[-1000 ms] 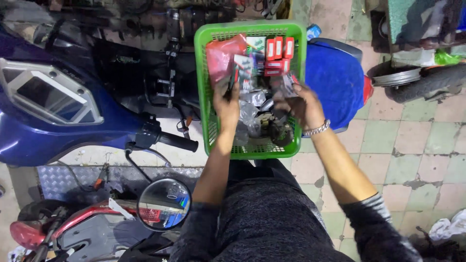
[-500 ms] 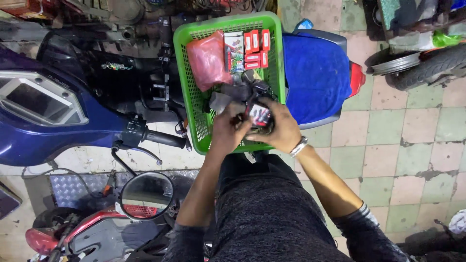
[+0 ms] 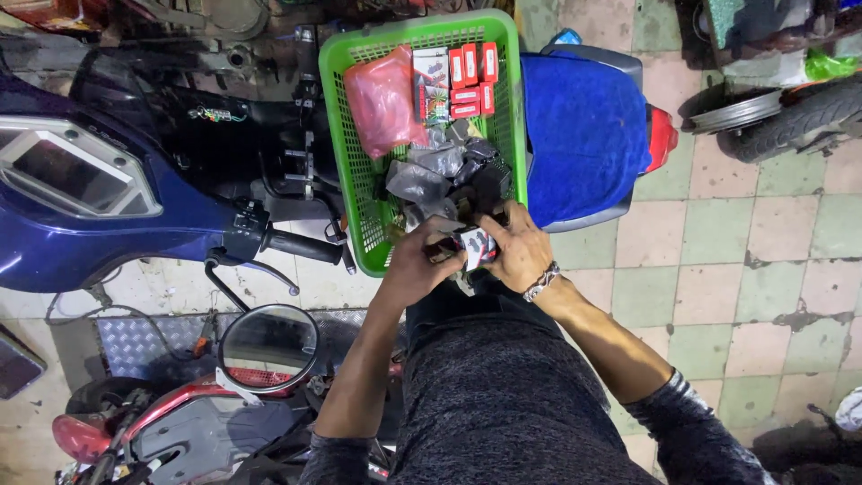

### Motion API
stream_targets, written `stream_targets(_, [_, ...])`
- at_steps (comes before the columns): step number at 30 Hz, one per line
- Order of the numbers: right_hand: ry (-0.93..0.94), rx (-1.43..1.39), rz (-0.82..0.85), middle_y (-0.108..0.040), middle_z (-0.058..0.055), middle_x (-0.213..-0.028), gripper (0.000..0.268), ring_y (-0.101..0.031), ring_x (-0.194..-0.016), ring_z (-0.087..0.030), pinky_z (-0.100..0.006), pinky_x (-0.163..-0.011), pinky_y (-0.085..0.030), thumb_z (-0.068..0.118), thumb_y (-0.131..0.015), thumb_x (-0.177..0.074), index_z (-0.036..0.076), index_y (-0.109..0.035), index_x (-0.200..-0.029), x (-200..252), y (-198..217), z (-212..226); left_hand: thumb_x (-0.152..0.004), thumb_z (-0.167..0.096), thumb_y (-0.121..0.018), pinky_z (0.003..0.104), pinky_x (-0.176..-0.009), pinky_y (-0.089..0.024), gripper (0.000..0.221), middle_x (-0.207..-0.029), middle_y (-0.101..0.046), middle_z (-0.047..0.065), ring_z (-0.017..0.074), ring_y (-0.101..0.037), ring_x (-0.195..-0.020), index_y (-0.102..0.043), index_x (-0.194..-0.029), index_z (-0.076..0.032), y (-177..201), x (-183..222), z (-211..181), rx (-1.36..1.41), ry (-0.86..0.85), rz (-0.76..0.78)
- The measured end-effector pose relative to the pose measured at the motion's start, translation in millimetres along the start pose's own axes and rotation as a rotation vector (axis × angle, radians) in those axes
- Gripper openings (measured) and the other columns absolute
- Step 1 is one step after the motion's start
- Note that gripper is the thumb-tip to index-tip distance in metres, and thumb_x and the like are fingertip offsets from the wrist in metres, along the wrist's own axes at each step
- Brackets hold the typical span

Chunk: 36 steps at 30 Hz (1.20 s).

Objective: Sorting through a basket of various motorcycle replacement parts, including boxed items and loose components, to identify or organize them.

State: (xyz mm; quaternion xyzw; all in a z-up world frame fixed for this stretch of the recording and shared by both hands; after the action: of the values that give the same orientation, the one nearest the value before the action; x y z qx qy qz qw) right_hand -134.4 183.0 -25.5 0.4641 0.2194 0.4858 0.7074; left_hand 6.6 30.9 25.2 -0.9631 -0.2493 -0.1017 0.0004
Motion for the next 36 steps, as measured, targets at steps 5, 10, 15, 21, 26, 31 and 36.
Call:
stream_targets(5, [0.045, 0.098, -0.122, -0.05, -0.006, -0.109, 0.069, -0.058, -0.108, -0.032, -0.044, -0.075, -0.06, 0.026, -0.096, -0.05, 0.023, -0.068, -0.113, 7.3, -20.5, -14.3, -0.087, -0.006, -0.07, 0.042, -0.058, -0.051, 0.034, -0.066, -0.064, 0.021, 0.026, -0.064, -0.062, -0.064, -0.119, 0.002, -5.5, -5.7, -15.2, -0.058, -0.026, 0.003])
stream_targets(10, [0.087, -0.024, -0.322, -0.052, 0.0, -0.1, 0.051, -0.058, -0.1, -0.025, -0.036, -0.072, -0.055, 0.046, -0.093, -0.062, 0.025, -0.07, -0.102, -1.2, -6.1, -13.0, -0.084, 0.0, -0.06, 0.036, -0.048, -0.041, 0.036, -0.055, -0.058, 0.019, 0.0187, -0.054, -0.048, -0.064, -0.12, 0.003, -6.5, -9.2, -33.2, -0.138, -0.059, -0.006])
stream_targets(15, [0.178, -0.563, -0.393, -0.061, -0.014, -0.095, 0.044, -0.062, -0.091, -0.041, -0.046, -0.081, -0.053, 0.022, -0.093, -0.071, 0.009, -0.064, -0.102, -9.6, 20.5, 4.8, -0.09, 0.002, -0.061, 0.031, -0.045, -0.044, 0.044, -0.063, -0.066, 0.018, 0.0195, -0.055, -0.045, -0.065, -0.133, -0.006, -3.2, -10.2, -47.9, 0.109, -0.365, 0.053])
stream_targets(21, [0.24, -0.635, -0.476, -0.06, -0.017, -0.092, 0.037, -0.061, -0.088, -0.043, -0.049, -0.082, -0.051, 0.014, -0.086, -0.076, 0.003, -0.063, -0.102, -12.5, 24.7, 8.1, -0.101, -0.02, -0.055, 0.037, -0.044, -0.054, 0.038, -0.105, -0.075, 0.022, 0.0253, -0.067, -0.055, -0.06, -0.137, -0.011, -0.5, -4.2, -78.2, -0.044, -0.67, 0.018])
stream_targets(26, [0.27, -0.687, -0.463, -0.059, -0.017, -0.094, 0.04, -0.061, -0.086, -0.04, -0.045, -0.077, -0.05, 0.026, -0.088, -0.081, 0.003, -0.062, -0.102, -18.0, 29.0, 12.2, -0.09, -0.008, -0.073, 0.047, -0.06, -0.062, 0.039, -0.099, -0.071, 0.019, 0.0365, -0.072, -0.07, -0.062, -0.128, -0.008, 2.1, -2.8, -102.4, -0.179, -0.559, 0.019])
stream_targets(31, [0.298, -0.801, -0.432, -0.058, -0.018, -0.096, 0.046, -0.06, -0.085, -0.038, -0.045, -0.076, -0.048, 0.033, -0.086, -0.084, 0.001, -0.058, -0.103, -17.3, 15.2, 11.4, -0.091, -0.006, -0.074, 0.051, -0.068, -0.063, 0.037, -0.103, -0.072, 0.017, 0.039, -0.074, -0.08, -0.065, -0.127, -0.007, 7.6, -0.4, -118.0, -0.091, -0.513, 0.062])
stream_targets(36, [0.298, -0.802, -0.436, -0.059, -0.017, -0.098, 0.046, -0.061, -0.086, -0.038, -0.044, -0.076, -0.048, 0.034, -0.085, -0.085, 0.001, -0.06, -0.105, -23.7, 7.5, 15.2, -0.09, -0.005, -0.075, 0.049, -0.069, -0.062, 0.035, -0.102, -0.07, 0.017, 0.0363, -0.073, -0.084, -0.067, -0.124, -0.007, 13.9, -1.5, -117.0, -0.028, -0.527, 0.044])
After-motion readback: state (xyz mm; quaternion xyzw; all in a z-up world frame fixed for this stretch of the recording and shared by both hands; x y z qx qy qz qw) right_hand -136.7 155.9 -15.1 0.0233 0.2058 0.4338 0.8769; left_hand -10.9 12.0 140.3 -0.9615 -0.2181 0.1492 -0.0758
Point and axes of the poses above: each hand's wrist, its own x-axis away from the middle knuckle, its own y-axis out of the back of the hand, z = x × y, the point moved 2 cm from there along -x, towards the middle knuckle
